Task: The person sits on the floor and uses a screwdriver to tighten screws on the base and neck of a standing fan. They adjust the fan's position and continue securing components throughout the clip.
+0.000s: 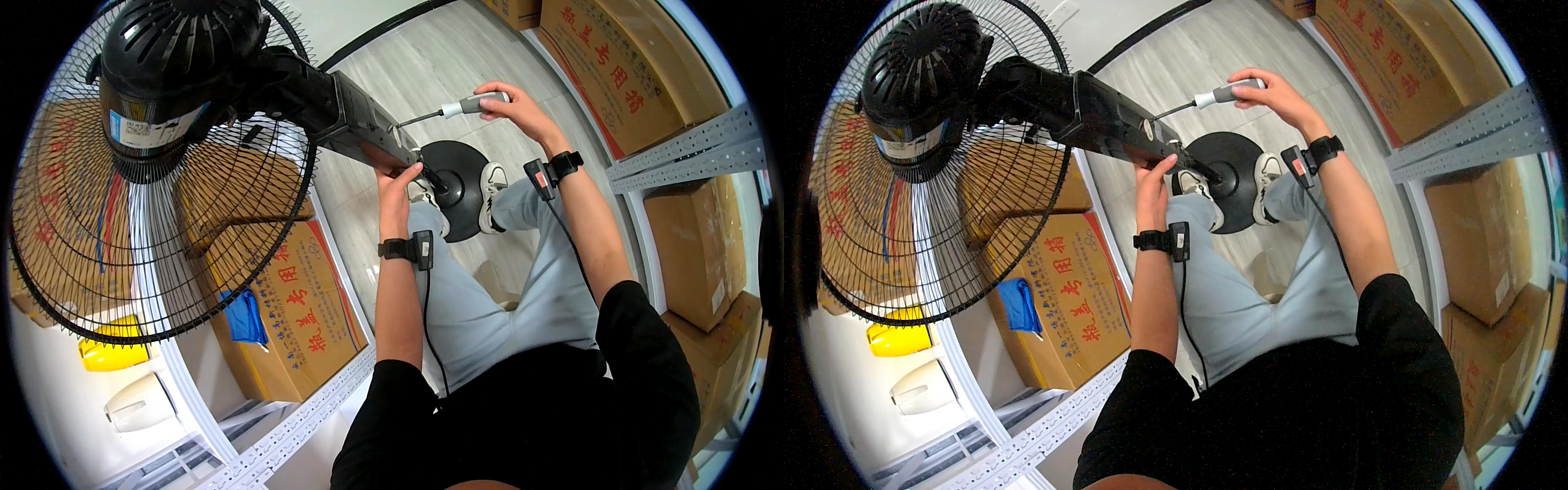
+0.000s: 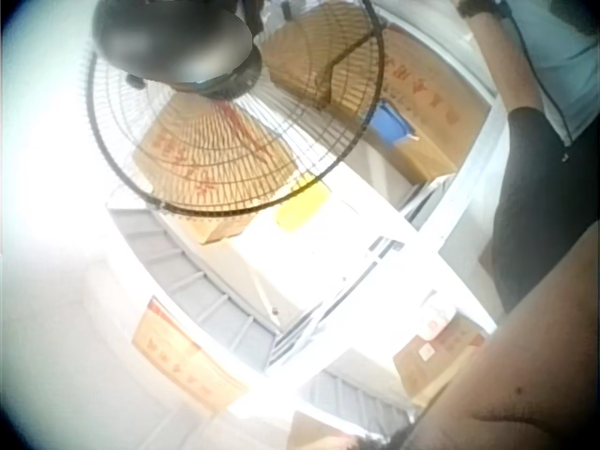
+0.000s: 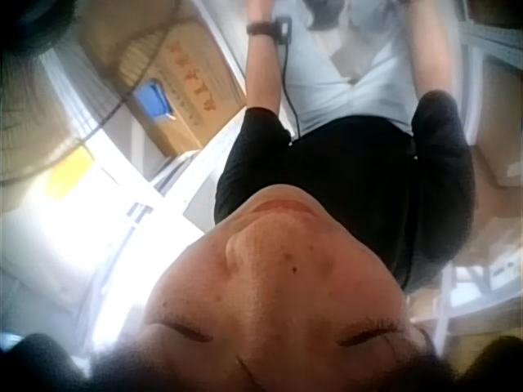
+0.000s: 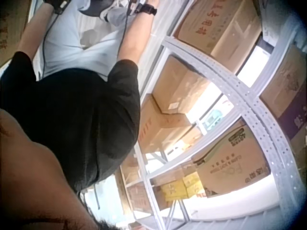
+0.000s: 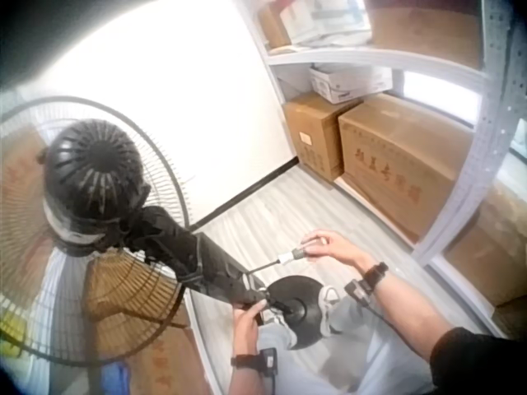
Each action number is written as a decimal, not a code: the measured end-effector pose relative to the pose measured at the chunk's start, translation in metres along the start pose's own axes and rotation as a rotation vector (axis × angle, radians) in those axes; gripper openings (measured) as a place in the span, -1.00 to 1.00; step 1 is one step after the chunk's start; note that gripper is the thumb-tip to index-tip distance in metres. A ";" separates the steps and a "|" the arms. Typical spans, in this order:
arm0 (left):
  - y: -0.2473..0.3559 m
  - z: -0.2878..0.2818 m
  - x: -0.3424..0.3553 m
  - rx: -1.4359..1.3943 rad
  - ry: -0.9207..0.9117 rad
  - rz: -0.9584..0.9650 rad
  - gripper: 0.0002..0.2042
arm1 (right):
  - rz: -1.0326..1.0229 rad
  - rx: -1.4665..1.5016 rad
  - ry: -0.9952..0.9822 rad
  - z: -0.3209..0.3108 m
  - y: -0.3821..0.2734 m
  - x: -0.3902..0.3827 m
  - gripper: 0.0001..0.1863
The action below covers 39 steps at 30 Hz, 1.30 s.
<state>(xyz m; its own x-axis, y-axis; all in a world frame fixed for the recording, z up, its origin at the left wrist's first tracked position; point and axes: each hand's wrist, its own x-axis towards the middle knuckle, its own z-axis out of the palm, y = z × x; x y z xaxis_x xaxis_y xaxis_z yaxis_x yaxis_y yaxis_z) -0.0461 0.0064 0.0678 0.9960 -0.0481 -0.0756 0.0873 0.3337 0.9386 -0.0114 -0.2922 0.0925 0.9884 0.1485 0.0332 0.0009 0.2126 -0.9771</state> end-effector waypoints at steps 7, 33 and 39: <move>-0.001 0.000 0.002 -0.011 -0.009 0.016 -0.35 | 0.098 -0.159 -0.032 -0.003 0.006 0.002 -0.65; -0.001 -0.001 0.003 0.001 -0.005 0.010 -0.34 | -0.152 0.127 0.016 0.002 0.019 0.011 -0.65; 0.002 0.002 0.001 -0.005 -0.022 -0.008 -0.33 | 0.053 0.205 0.253 0.013 0.041 0.007 -0.64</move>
<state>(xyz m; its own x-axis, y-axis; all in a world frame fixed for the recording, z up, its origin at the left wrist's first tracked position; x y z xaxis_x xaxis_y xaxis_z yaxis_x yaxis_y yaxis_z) -0.0448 0.0055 0.0702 0.9946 -0.0715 -0.0756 0.0955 0.3382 0.9362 -0.0068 -0.2698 0.0556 0.9927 -0.0743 -0.0947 -0.0568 0.4048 -0.9127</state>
